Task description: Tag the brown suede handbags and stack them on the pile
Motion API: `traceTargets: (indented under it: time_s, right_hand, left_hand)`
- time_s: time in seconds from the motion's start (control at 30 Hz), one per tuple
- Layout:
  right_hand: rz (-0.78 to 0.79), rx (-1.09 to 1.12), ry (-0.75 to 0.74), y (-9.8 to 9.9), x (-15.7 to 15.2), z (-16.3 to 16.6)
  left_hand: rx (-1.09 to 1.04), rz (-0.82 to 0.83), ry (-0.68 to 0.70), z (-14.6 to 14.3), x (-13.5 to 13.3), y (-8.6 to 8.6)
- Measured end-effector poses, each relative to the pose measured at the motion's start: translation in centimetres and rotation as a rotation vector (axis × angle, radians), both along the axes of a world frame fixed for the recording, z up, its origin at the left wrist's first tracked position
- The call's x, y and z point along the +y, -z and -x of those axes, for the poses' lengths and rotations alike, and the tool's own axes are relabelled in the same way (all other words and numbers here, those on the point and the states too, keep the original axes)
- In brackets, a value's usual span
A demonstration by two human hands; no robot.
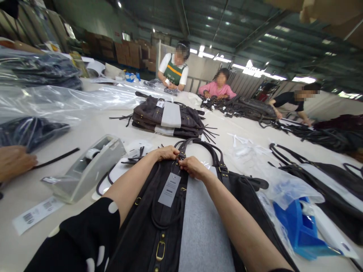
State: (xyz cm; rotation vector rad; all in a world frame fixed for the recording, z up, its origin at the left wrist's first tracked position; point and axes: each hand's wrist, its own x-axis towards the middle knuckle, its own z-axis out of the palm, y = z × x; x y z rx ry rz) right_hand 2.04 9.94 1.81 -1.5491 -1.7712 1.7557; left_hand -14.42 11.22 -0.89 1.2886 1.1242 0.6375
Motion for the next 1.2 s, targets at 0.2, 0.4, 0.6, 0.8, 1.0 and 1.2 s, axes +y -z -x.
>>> traceTargets:
  time_s: [0.2,0.4,0.6,0.8,1.0,1.2]
  right_hand:
    - [-0.081,-0.024,0.004,-0.3,-0.3,0.2]
    - [-0.113,-0.080,-0.014,-0.8,-0.2,0.4]
    - [-0.232,-0.179,-0.092,-1.1,0.6,0.1]
    - [-0.385,-0.240,-0.084,-0.4,0.8,0.4]
    - [-0.725,-0.316,-0.015,0.0,-0.2,1.9]
    - [-0.901,-0.448,-0.123,0.1,-0.3,2.8]
  left_hand:
    - [0.069,-0.103,-0.033,-0.2,0.2,0.4]
    - [0.231,-0.254,-0.208,-0.6,-0.1,0.6]
    - [0.423,-0.330,-0.452,0.0,-0.2,0.5]
    - [0.537,-0.458,-0.617,0.4,-2.0,0.3]
    - [0.513,-0.575,-0.692,0.4,-4.0,0.2]
    - [0.462,-0.610,-0.685,0.3,-4.8,0.1]
